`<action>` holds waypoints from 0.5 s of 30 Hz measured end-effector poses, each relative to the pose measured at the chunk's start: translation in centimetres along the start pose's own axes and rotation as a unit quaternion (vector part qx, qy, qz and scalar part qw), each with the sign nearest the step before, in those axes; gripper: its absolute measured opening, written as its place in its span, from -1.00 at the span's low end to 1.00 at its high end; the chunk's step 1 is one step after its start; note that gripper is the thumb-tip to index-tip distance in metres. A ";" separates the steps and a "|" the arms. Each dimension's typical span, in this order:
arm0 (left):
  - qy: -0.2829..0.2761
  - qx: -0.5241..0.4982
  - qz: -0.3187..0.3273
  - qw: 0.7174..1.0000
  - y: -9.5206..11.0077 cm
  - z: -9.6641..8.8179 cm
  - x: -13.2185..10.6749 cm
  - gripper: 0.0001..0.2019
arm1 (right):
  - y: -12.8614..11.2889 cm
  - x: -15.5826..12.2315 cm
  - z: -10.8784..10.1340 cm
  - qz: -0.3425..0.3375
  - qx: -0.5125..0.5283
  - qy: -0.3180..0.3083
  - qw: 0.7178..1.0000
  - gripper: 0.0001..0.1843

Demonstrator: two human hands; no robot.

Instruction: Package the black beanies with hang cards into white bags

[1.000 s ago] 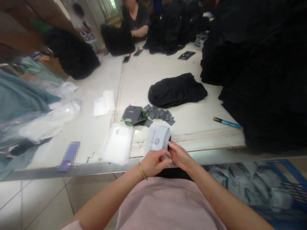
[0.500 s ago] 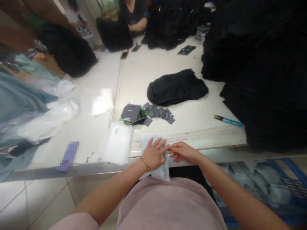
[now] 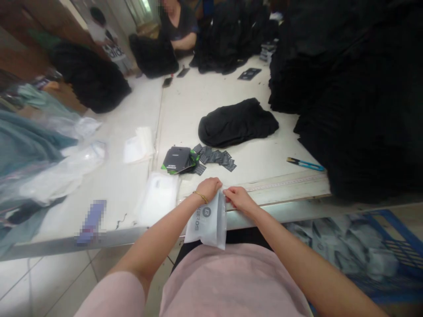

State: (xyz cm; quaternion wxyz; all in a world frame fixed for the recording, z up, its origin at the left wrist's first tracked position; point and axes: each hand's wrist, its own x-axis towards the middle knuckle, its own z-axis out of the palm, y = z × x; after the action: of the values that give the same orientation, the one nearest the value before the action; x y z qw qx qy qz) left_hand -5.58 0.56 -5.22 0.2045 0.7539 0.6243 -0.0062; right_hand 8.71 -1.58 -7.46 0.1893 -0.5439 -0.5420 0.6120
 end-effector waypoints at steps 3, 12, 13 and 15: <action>0.024 0.010 -0.043 0.999 -1.1 -0.4 0.5 -0.71 | 1.4 -3.6 0.7 -0.011 -0.008 -0.050 0.999 -0.70; 0.132 -0.119 0.086 0.980 8.6 -2.3 -0.2 -0.74 | 3.2 -10.1 -4.6 -0.071 0.168 0.080 0.980 -0.62; 0.166 -0.147 0.134 0.966 9.9 -2.6 -0.7 -0.76 | 4.0 -11.0 -6.2 -0.058 0.194 0.115 0.972 -0.61; 0.213 -0.168 0.197 0.942 11.0 -2.9 -1.5 -0.76 | 6.9 -13.8 -10.1 0.003 0.218 0.195 0.956 -0.61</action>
State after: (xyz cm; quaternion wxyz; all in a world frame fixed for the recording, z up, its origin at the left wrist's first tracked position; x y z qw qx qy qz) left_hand 3.75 -1.39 1.13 0.1876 0.8002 0.4840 0.3004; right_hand 24.60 -10.65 -5.27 0.4036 -0.5998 -0.3467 0.5976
